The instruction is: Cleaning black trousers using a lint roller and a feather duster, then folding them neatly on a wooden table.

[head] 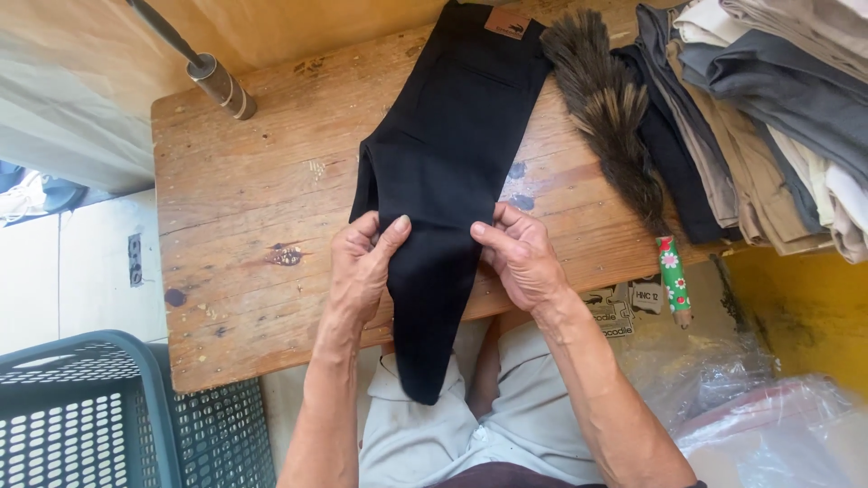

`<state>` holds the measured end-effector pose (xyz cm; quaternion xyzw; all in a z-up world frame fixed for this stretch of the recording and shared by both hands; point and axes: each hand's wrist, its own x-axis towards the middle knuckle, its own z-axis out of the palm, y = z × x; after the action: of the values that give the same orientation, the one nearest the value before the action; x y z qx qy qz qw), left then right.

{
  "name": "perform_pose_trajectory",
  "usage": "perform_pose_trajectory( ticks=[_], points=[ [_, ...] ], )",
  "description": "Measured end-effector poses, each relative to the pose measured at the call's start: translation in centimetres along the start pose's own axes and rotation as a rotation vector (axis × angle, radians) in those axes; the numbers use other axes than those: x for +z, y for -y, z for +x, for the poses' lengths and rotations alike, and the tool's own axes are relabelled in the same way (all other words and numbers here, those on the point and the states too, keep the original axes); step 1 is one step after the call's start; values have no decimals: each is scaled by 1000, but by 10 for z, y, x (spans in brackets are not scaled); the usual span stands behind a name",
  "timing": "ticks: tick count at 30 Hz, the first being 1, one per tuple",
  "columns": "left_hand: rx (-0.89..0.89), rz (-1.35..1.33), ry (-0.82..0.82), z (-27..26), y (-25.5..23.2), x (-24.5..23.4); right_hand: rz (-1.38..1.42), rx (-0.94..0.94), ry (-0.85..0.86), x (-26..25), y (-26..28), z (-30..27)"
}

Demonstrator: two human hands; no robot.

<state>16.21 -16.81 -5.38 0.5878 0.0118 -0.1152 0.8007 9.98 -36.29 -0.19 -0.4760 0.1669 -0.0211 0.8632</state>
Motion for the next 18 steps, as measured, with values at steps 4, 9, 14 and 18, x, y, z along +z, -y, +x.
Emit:
perform_pose_trajectory(
  ticks=[4, 9, 14, 18],
  points=[
    [-128, -117, 26, -10, -42, 30, 165, 134, 90, 15, 9, -14],
    [-286, -288, 21, -23, -29, 19, 175, 224, 109, -13, -37, -11],
    [-343, -460, 29, -36, -21, -2, 157, 70, 159, 0, -17, -31],
    [-385, -565, 35, -37, -14, -5, 292, -53, 236, 14, 3, -48]
  ],
)
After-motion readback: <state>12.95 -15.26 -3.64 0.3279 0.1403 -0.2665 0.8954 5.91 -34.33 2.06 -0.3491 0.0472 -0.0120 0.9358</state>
